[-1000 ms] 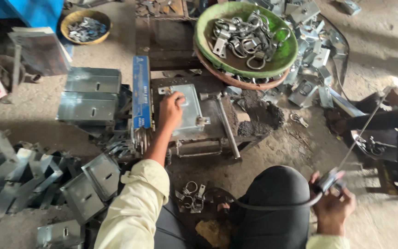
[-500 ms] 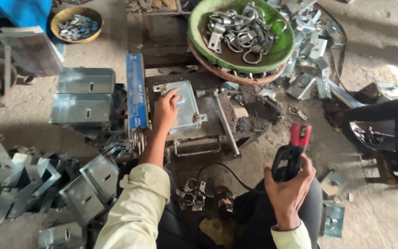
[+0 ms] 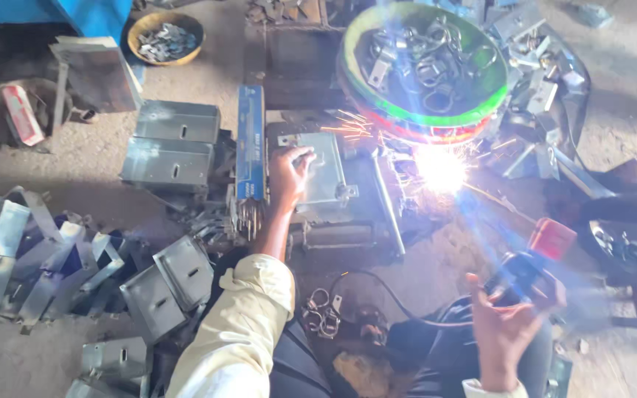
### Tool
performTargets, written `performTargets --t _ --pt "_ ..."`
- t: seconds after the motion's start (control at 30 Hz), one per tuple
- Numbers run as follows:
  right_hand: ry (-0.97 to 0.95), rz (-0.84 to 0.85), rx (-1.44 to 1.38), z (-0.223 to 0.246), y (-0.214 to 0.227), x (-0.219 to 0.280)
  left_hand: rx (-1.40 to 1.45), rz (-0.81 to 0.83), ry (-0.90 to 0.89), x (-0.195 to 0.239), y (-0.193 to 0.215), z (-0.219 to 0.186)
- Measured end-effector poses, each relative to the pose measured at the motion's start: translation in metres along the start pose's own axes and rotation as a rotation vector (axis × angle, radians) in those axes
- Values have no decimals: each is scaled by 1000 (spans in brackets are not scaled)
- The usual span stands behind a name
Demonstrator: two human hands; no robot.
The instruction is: The person assembles metal boxes by placing small hinges or rings onto a metal frame, striking them with a hammer, and then using a welding rod and clamp to weld the components together.
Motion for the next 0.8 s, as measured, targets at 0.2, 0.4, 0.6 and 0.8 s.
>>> performTargets --t 0.2,0.4,0.6,0.8 --pt "-369 -57 -316 -21 19 4 258 174 426 5 -10 10" --pt "-162 -35 -253 1 17 30 -50 59 69 1 -8 11" --pt "-218 99 -496 33 -23 49 -139 15 -16 1 -7 6" --pt "-260 176 -677 29 -50 56 -139 -1 28 3 -8 2"
Point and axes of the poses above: each hand's wrist, its own x-axis away from the middle knuckle, its own y-axis out of the back of the hand, z = x × y, the point moved 2 cm from there along -x, towards the middle knuckle, and after that the axes turned 6 degrees about z, right-handed, at the moved point
